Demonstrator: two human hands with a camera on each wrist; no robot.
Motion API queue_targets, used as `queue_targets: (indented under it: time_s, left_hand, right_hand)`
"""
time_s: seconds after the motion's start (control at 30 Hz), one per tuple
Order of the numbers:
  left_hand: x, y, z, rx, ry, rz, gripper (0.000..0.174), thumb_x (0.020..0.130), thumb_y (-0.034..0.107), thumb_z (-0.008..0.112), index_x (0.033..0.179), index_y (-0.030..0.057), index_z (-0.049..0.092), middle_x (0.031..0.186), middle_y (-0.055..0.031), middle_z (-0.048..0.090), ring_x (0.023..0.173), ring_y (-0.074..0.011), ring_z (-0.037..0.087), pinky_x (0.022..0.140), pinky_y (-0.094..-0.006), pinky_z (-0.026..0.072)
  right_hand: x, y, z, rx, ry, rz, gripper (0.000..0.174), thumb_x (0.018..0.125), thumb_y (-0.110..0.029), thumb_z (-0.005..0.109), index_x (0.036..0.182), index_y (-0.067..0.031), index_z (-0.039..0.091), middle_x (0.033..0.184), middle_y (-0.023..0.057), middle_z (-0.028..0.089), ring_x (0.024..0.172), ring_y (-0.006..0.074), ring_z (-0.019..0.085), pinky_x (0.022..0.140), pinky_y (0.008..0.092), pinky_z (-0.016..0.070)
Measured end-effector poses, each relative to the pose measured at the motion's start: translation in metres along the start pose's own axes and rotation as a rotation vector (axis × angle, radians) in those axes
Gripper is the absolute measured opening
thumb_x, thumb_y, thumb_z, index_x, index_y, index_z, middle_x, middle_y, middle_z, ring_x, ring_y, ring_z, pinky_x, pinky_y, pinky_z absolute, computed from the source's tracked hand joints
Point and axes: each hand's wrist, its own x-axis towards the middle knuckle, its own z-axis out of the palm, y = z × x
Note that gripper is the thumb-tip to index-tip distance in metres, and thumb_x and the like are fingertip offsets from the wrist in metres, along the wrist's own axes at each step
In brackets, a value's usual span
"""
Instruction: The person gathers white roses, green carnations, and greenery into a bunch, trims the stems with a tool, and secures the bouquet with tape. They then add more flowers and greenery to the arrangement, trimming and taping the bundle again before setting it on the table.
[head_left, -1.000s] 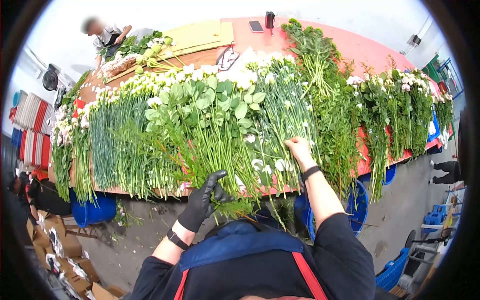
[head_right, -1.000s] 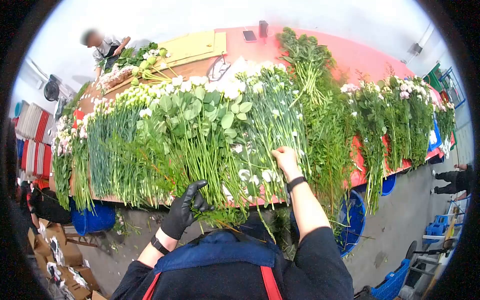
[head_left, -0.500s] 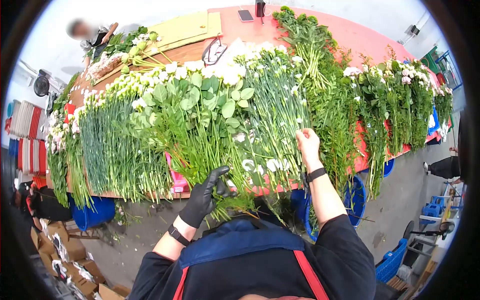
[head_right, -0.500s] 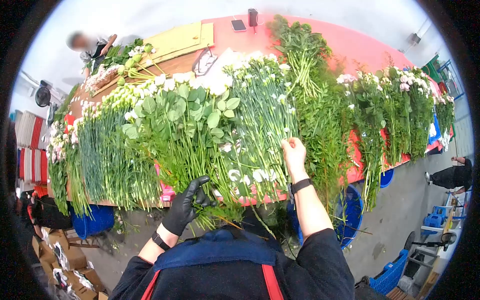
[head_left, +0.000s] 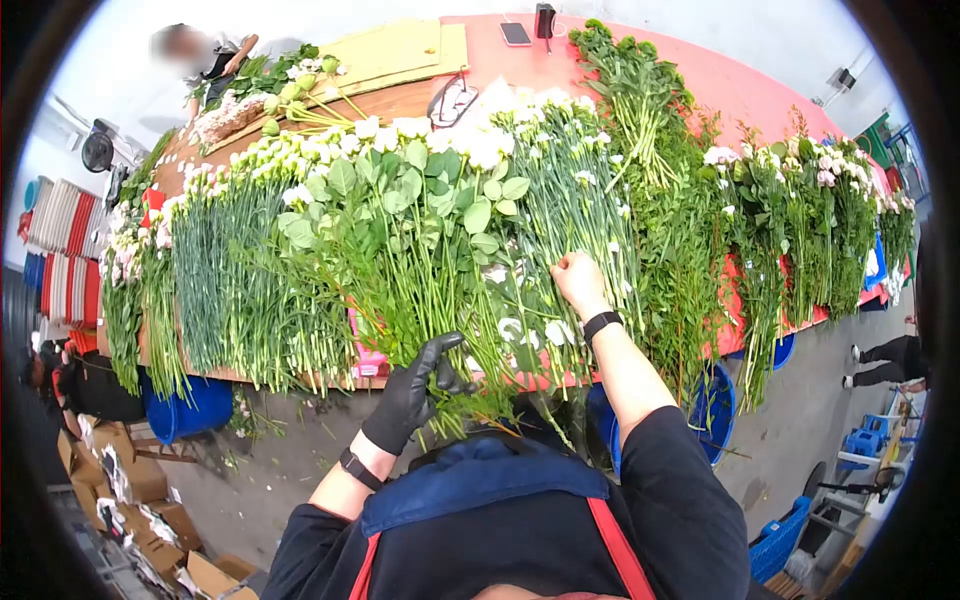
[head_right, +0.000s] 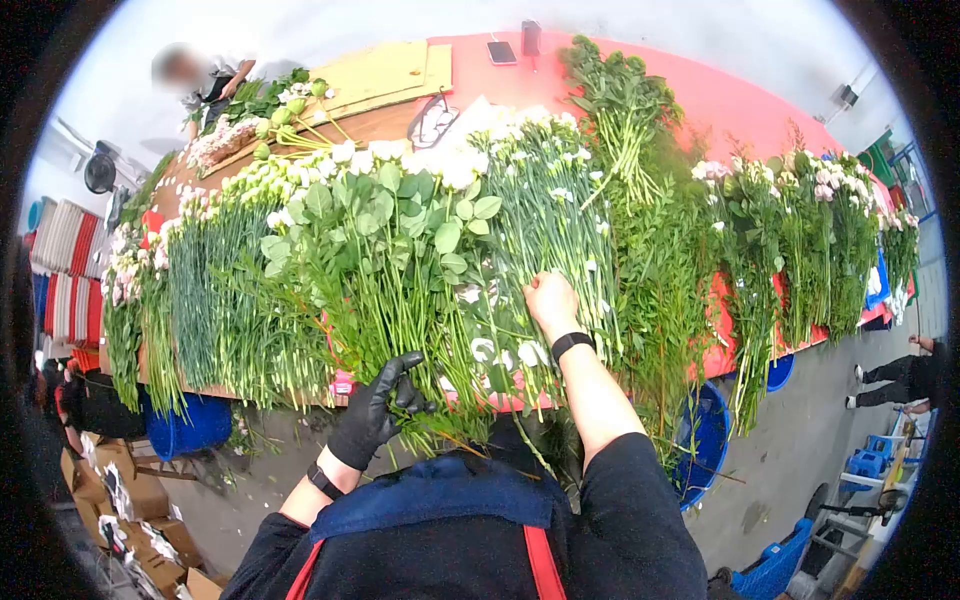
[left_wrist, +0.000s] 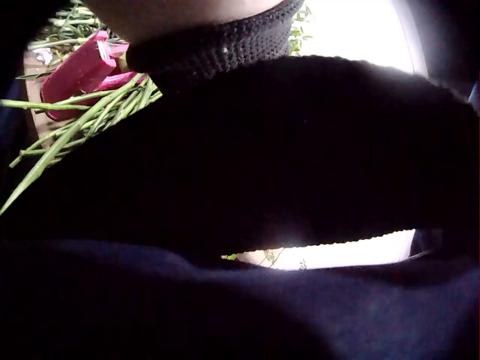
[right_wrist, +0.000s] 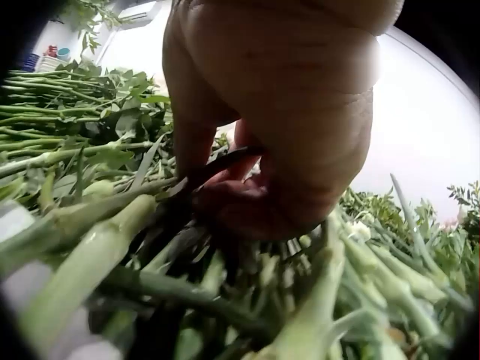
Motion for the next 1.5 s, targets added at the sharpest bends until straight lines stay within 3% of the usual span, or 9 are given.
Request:
queue_targets:
  time_s: [0.2, 0.53, 0.63, 0.77, 0.97, 1.1, 1.27, 1.37, 1.5]
  left_hand:
    - [-0.011, 0.004, 0.0, 0.001, -0.027, 0.034, 0.053, 0.099, 0.043, 0.041, 0.135, 0.004, 0.042, 0.068, -0.0014, 0.041, 0.067, -0.0163, 0.051, 0.086, -0.0473, 0.0493]
    - [-0.008, -0.004, 0.003, 0.107, -0.118, 0.088, 0.047, 0.099, 0.039, 0.042, 0.136, 0.0102, 0.042, 0.094, -0.0089, 0.057, 0.094, -0.0232, 0.06, 0.092, -0.0446, 0.0479]
    - [-0.012, -0.013, -0.014, 0.337, -0.228, 0.155, 0.05, 0.099, 0.042, 0.04, 0.14, 0.0134, 0.035, 0.126, -0.0153, 0.05, 0.119, -0.0294, 0.053, 0.099, -0.0439, 0.0446]
    - [-0.021, -0.005, 0.007, 0.112, -0.196, 0.066, 0.053, 0.099, 0.04, 0.04, 0.141, 0.0092, 0.033, 0.135, -0.0173, 0.046, 0.127, -0.0298, 0.046, 0.101, -0.0448, 0.043]
    - [-0.042, -0.011, -0.011, 0.062, -0.102, 0.218, 0.051, 0.095, 0.037, 0.052, 0.13, 0.0019, 0.042, 0.111, -0.0132, 0.061, 0.107, -0.0272, 0.06, 0.098, -0.0465, 0.0457]
    - [-0.067, -0.004, -0.004, -0.188, -0.043, 0.218, 0.053, 0.098, 0.036, 0.046, 0.131, -0.0036, 0.039, 0.093, -0.009, 0.062, 0.096, -0.026, 0.063, 0.091, -0.0423, 0.0498]
    - [-0.077, -0.011, -0.018, -0.271, 0.035, 0.198, 0.042, 0.097, 0.032, 0.049, 0.128, 0.0043, 0.044, 0.092, -0.0094, 0.059, 0.097, -0.0312, 0.06, 0.094, -0.0557, 0.0462]
    - [-0.082, -0.013, -0.027, -0.274, 0.03, 0.22, 0.042, 0.097, 0.033, 0.05, 0.128, 0.005, 0.045, 0.092, -0.009, 0.059, 0.097, -0.0307, 0.06, 0.094, -0.0556, 0.0462]
    - [-0.089, -0.012, -0.027, -0.318, 0.083, 0.187, 0.041, 0.096, 0.032, 0.052, 0.126, 0.006, 0.046, 0.093, -0.0085, 0.06, 0.096, -0.0298, 0.061, 0.093, -0.0558, 0.046]
  right_hand:
    - [-0.018, 0.01, -0.024, 0.246, 0.364, -0.281, 0.019, 0.08, -0.017, 0.066, 0.082, 0.0002, 0.061, 0.065, 0.0089, 0.058, 0.059, 0.0199, 0.056, 0.056, 0.0335, 0.0444]
    - [-0.171, -0.042, -0.079, 0.839, -0.067, 0.07, 0.008, 0.092, -0.009, 0.058, 0.093, -0.0008, 0.058, 0.072, 0.0003, 0.058, 0.064, 0.0073, 0.054, 0.061, 0.0211, 0.045]
    - [-0.205, -0.055, -0.062, 0.915, -0.168, -0.034, 0.006, 0.092, -0.006, 0.056, 0.094, -0.0002, 0.057, 0.08, 0.003, 0.059, 0.065, 0.008, 0.055, 0.061, 0.0217, 0.0458]
    - [-0.236, -0.068, -0.036, 0.881, -0.289, -0.168, 0.005, 0.088, -0.004, 0.061, 0.089, 0.0009, 0.061, 0.086, 0.0054, 0.061, 0.068, 0.0103, 0.058, 0.059, 0.0222, 0.0474]
    - [-0.221, -0.079, -0.022, 0.557, -0.359, -0.663, 0.016, 0.089, -0.016, 0.062, 0.087, 0.0003, 0.065, 0.085, 0.0087, 0.064, 0.068, 0.0165, 0.059, 0.063, 0.0301, 0.0491]
    - [-0.128, -0.065, 0.001, 0.397, -0.387, -0.071, 0.023, 0.087, -0.024, 0.061, 0.091, -0.0024, 0.068, 0.09, 0.0135, 0.067, 0.084, 0.0221, 0.065, 0.077, 0.0331, 0.0495]
    - [-0.088, -0.052, 0.06, 0.076, 0.006, -0.313, 0.028, 0.086, -0.028, 0.064, 0.089, -0.0002, 0.068, 0.08, 0.0152, 0.067, 0.072, 0.027, 0.064, 0.068, 0.0372, 0.0491]
    - [-0.077, -0.055, 0.065, 0.129, 0.105, -0.119, 0.031, 0.086, -0.03, 0.063, 0.092, 0.0008, 0.068, 0.084, 0.0182, 0.067, 0.077, 0.0322, 0.064, 0.071, 0.0393, 0.0495]
    - [-0.079, -0.077, 0.058, 0.244, -0.184, -0.113, 0.036, 0.083, -0.034, 0.067, 0.095, -0.0005, 0.069, 0.086, 0.0179, 0.069, 0.078, 0.0267, 0.066, 0.073, 0.0356, 0.0501]
